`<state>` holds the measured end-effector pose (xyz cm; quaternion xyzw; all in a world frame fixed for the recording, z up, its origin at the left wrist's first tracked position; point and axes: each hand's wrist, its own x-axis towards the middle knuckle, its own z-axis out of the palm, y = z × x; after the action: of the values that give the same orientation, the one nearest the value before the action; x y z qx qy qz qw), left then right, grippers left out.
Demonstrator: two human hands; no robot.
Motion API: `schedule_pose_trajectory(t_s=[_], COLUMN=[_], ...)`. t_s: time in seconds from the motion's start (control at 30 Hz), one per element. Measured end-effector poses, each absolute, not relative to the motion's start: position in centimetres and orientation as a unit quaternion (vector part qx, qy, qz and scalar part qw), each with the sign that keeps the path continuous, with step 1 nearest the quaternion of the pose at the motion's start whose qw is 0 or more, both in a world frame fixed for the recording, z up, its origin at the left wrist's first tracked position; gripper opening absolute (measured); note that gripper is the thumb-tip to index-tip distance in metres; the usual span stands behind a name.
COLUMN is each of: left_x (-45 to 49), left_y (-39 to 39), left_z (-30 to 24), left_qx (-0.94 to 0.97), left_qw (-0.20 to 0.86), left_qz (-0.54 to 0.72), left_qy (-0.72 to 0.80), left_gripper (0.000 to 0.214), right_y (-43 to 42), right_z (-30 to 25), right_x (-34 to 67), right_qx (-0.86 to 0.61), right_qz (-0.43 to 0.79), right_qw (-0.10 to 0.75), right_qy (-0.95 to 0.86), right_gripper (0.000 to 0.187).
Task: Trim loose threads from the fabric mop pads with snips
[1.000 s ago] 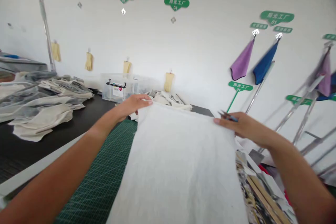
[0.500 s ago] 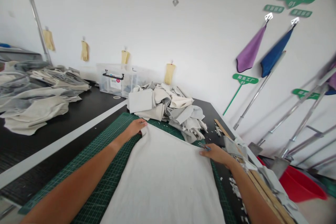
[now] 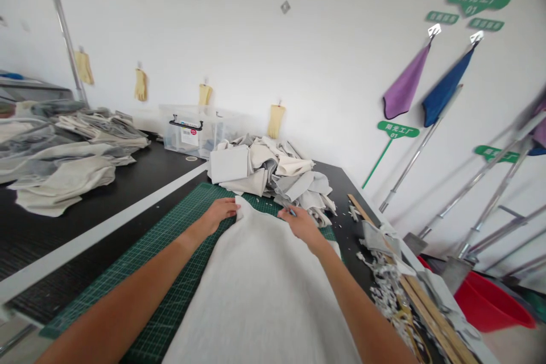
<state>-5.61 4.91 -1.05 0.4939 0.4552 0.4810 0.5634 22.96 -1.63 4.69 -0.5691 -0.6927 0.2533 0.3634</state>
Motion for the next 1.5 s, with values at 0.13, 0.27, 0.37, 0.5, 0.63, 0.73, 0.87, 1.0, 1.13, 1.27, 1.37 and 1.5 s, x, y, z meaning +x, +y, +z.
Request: schedule_pose_trajectory(t_s=[0.13,0.27,0.37,0.5,0.63,0.73,0.87,1.0,1.13,1.27,1.37,1.5], left_x=[-4.9,-4.4,-4.0,-3.7,-3.6,-3.8,-3.8,-3.7,-3.8,-4.0,-4.0,-4.0], left_y=[4.6,4.5,4.2,3.6,3.2,3.3,3.4,3.6,3.6,3.5,3.3,2.9], left_z=[-1.4,-2.0,-2.0,-1.8,-1.6,-1.4,-1.4,-1.7,-1.4,-1.0,-0.8,-0.5], left_qx=[0.586,0.651,0.675,0.703,0.706,0.711,0.704,0.684,0.692,0.695,0.666,0.631], left_qw=[0.5,0.41,0.372,0.338,0.365,0.374,0.376,0.366,0.365,0.376,0.395,0.433], left_qz=[0.473,0.471,0.461,0.452,0.445,0.434,0.443,0.464,0.471,0.467,0.489,0.505], left_qy=[0.429,0.432,0.44,0.432,0.413,0.407,0.409,0.429,0.408,0.398,0.402,0.399], left_gripper=[0.041,0.042,0.038,0.034,0.04,0.043,0.044,0.042,0.037,0.033,0.034,0.038], right_y=[1.7,2.9,2.7,2.7,3.0,2.9,2.5,2.4,2.2,2.1,2.0,1.5], right_z=[2.2,-0.6,-1.9,-2.3,-2.4,-2.4,-2.3,-2.2,-2.2,-2.0,-1.9,-1.7], right_x=[16.9,14.3,14.1,14.4,14.5,14.5,14.5,14.4,14.3,14.2,14.2,14.1], right_qx=[-0.545,-0.551,-0.53,-0.519,-0.533,-0.53,-0.531,-0.545,-0.546,-0.539,-0.533,-0.534], right_qz=[0.213,0.218,0.224,0.236,0.236,0.219,0.215,0.208,0.178,0.174,0.197,0.242], right_qw=[0.405,0.417,0.451,0.458,0.439,0.451,0.447,0.435,0.415,0.41,0.418,0.425], right_qy=[-0.702,-0.689,-0.682,-0.682,-0.683,-0.684,-0.687,-0.686,-0.706,-0.715,-0.709,-0.69], right_gripper=[0.027,0.027,0.031,0.036,0.036,0.035,0.033,0.032,0.028,0.027,0.024,0.032])
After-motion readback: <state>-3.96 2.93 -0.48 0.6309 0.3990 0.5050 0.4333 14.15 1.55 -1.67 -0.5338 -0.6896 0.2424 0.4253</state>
